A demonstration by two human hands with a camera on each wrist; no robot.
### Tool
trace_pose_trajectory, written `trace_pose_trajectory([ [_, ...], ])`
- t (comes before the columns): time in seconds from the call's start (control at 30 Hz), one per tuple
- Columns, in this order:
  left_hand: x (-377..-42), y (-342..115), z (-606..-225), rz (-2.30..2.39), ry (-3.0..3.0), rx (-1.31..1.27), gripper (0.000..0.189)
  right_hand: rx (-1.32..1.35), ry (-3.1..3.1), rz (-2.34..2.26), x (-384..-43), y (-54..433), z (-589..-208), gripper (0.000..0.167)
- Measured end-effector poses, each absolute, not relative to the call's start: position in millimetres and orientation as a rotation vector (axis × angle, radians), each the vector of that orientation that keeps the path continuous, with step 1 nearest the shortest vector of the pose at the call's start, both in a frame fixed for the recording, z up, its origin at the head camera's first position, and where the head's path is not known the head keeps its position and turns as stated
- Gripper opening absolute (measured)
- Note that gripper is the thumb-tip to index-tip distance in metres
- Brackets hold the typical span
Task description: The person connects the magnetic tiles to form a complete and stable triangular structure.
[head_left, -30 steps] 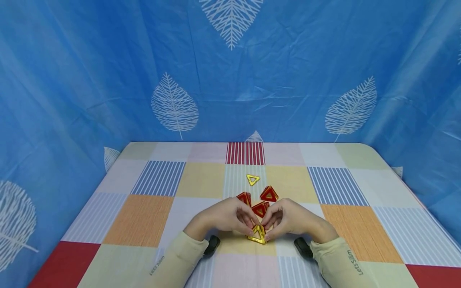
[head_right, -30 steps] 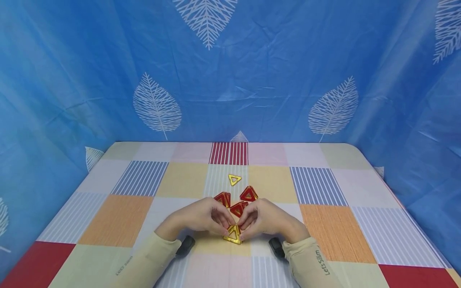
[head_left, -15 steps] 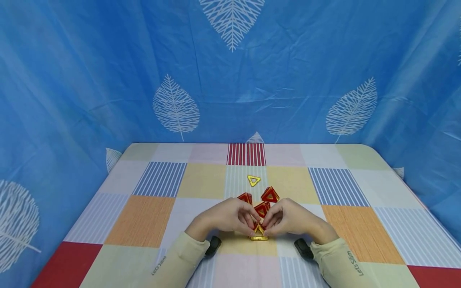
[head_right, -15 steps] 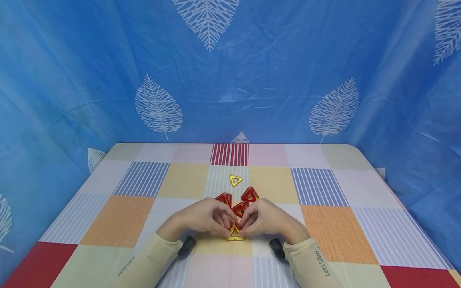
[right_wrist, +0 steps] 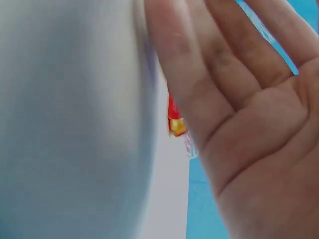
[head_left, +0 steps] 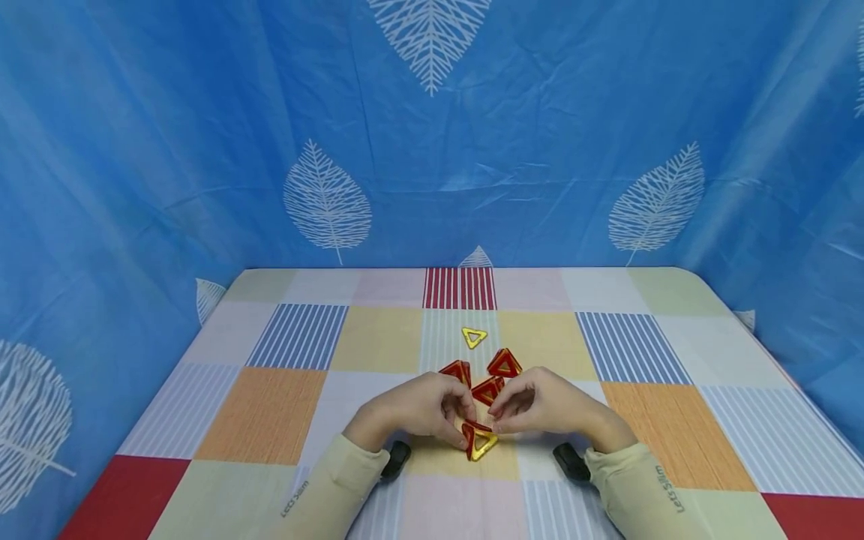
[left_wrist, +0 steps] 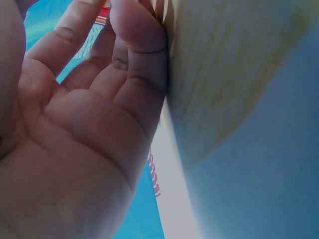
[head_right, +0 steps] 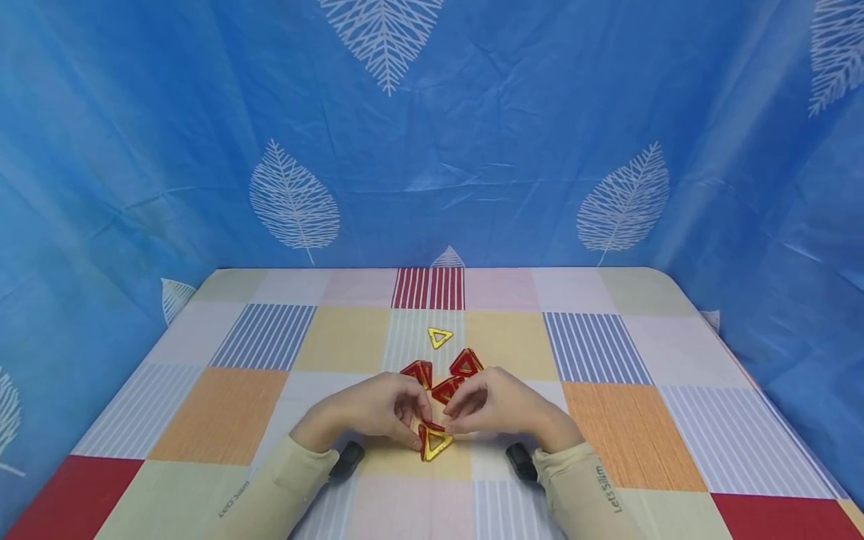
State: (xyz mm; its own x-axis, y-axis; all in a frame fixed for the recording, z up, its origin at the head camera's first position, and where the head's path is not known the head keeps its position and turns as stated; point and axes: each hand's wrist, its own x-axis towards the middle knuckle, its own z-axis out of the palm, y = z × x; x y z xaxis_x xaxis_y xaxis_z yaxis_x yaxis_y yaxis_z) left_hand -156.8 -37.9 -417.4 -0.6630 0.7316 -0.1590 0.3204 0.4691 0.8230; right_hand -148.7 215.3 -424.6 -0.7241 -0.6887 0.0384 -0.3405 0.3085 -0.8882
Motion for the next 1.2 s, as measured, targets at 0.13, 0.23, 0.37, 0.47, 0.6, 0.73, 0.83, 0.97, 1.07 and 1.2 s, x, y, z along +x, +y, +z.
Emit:
trace_pose_trajectory([
  [0.13, -155.8, -38.1, -415.8, 1.077, 2.222, 0.849, 0.026, -0.901, 2.368, -1.448, -152.9, 220.6, -413.6, 0.016],
  [0.23, -156.2, -38.3, -415.7, 1.068, 2.204, 0.854, 0.026, -0.825, 2.573, -1.471, -163.5, 219.6, -405.2, 0.018],
  [0.37, -157.5, -39.4, -416.7, 1.047, 2.183, 0.881, 0.025, -0.687, 2.806, -1.388, -185.9, 212.3, -399.6, 0.027],
  [0.47, -157.9, -39.8, -417.8, 1.041, 2.182, 0.893, 0.023, -0.579, 2.86, -1.268, -200.8, 206.9, -400.9, 0.037],
  [0.6, -157.6, -39.4, -419.1, 1.042, 2.185, 0.886, 0.023, -0.422, 2.813, -1.193, -216.5, 201.6, -408.7, 0.043],
  [0.73, -157.2, -38.9, -418.9, 1.046, 2.18, 0.868, 0.022, -0.335, 2.737, -1.175, -228.7, 195.9, -416.9, 0.045],
  [0.83, -157.5, -39.2, -419.8, 1.047, 2.173, 0.871, 0.022, -0.29, 2.712, -1.153, -234.7, 190.2, -420.1, 0.046],
  [0.97, -158.0, -39.5, -421.5, 1.049, 2.174, 0.89, 0.022, -0.219, 2.673, -1.146, -238.2, 183.4, -417.2, 0.047],
  [1.07, -158.4, -39.9, -422.3, 1.048, 2.18, 0.9, 0.022, -0.163, 2.611, -1.179, -239.6, 180.4, -414.6, 0.045],
  [1.2, -158.9, -40.7, -422.5, 1.04, 2.188, 0.901, 0.021, -0.164, 2.618, -1.151, -242.8, 178.2, -415.1, 0.033],
])
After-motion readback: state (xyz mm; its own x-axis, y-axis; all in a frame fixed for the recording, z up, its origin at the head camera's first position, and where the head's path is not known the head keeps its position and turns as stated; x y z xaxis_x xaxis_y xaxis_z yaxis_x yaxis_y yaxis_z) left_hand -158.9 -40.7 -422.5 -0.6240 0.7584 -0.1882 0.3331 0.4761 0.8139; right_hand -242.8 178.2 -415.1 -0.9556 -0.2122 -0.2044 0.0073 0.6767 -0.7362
